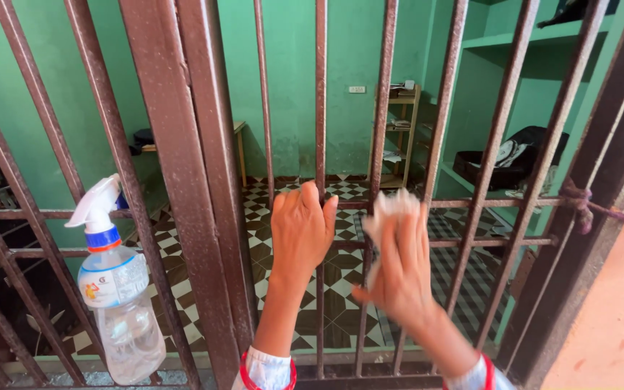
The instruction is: The person wipes the vertical and horizontal bars of a metal security grille with a cloth. A spray bottle is visible on the sill, but the person does not use it during the clip. The person systematically cleans multiple bars from top to bottom.
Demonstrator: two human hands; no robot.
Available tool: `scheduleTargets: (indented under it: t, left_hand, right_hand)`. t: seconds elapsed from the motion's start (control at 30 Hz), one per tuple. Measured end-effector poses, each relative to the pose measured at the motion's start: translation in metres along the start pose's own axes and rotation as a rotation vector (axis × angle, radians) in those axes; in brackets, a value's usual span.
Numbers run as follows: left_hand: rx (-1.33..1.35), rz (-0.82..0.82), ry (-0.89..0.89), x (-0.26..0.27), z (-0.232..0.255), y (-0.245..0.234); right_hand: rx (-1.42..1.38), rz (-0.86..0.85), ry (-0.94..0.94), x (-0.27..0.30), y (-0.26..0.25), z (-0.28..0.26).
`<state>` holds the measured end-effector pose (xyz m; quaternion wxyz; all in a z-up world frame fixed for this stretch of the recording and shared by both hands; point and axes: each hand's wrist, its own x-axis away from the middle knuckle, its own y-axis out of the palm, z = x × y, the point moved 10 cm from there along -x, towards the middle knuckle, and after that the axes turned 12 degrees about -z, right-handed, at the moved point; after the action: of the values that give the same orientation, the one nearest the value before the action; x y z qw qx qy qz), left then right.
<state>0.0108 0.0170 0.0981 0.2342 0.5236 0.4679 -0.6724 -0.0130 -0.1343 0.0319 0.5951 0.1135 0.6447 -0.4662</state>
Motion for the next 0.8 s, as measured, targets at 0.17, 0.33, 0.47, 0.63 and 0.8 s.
scheduleTargets:
  t: [0.17, 0.33, 0.47, 0.63, 0.8]
  left_hand:
    - [0.069, -0.112, -0.022, -0.001, -0.008, 0.007]
    - [0.260, 0.097, 0.064, -0.003, 0.012, -0.027]
    - [0.433, -0.026, 0.268, -0.029, 0.048, -0.013]
    - [0.446, -0.067, 0.202, -0.049, 0.063, 0.022]
    - [0.153, 0.118, 0.121, -0.054, 0.075, 0.033]
  right_hand:
    - [0.171, -0.027, -0.022, -0.121, -0.027, 0.003]
    - [0.094, 0.058, -0.069, -0.133, -0.021, 0.008]
    - [0.039, 0.009, -0.139, -0.131, -0.026, 0.007]
    - [-0.048, -0.157, 0.150, -0.098, -0.062, 0.049]
    - [0.097, 0.281, 0.118, -0.063, -0.115, 0.077]
